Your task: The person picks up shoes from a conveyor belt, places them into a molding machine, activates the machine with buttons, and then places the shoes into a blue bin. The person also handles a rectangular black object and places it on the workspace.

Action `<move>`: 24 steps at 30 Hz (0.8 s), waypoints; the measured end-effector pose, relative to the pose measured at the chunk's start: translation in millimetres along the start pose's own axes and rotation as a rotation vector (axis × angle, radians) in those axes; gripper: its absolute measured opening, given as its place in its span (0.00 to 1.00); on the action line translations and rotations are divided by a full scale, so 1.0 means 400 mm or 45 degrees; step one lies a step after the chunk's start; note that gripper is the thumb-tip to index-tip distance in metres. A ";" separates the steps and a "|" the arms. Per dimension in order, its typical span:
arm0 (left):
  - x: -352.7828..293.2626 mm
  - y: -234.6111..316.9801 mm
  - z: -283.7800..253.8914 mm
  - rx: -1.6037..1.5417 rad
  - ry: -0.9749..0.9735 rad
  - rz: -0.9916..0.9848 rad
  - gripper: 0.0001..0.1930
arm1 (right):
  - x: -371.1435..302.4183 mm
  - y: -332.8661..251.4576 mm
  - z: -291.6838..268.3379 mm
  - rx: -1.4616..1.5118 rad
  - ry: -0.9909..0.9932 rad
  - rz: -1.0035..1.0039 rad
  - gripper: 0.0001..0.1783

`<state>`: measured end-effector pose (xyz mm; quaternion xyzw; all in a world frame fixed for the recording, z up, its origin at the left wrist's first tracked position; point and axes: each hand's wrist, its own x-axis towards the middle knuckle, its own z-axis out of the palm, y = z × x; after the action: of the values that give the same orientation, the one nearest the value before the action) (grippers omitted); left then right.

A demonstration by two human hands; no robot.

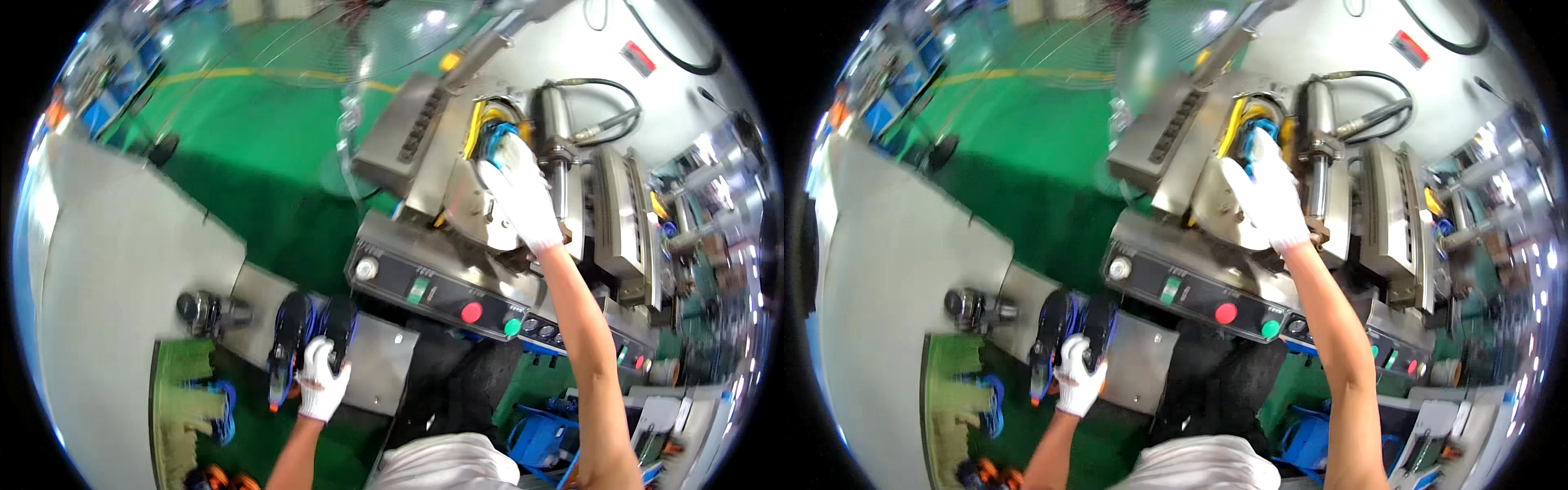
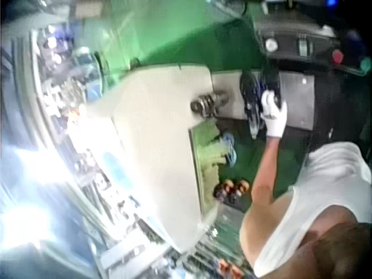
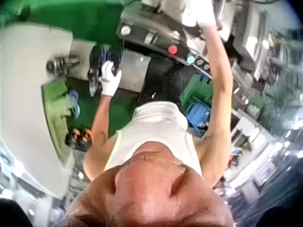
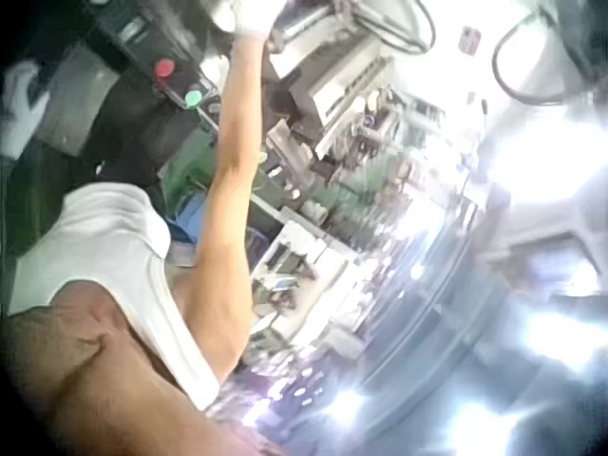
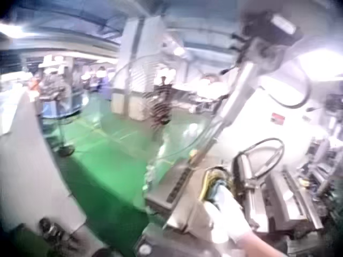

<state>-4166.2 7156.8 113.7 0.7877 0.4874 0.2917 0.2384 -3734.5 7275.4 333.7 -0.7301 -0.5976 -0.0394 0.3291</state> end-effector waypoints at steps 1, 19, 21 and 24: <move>-0.009 0.015 -0.008 -0.020 -0.010 -0.032 0.31 | -0.126 -0.078 -0.033 0.343 -0.048 0.066 0.44; -0.816 -0.241 -0.607 1.174 0.747 -1.047 0.24 | -0.775 0.061 -0.181 0.006 -0.380 -0.019 0.50; -0.937 -0.289 -0.650 1.262 0.760 -1.453 0.26 | -0.825 0.063 -0.198 -0.018 -0.421 -0.001 0.47; -1.186 -0.441 -0.658 0.931 0.540 -1.636 0.28 | -0.875 0.096 -0.194 -0.091 -0.528 -0.049 0.46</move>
<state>-4627.6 6822.9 78.2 0.3058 0.9501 0.0611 -0.0132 -3772.8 6935.7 219.8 -0.7224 -0.6645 0.0843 0.1720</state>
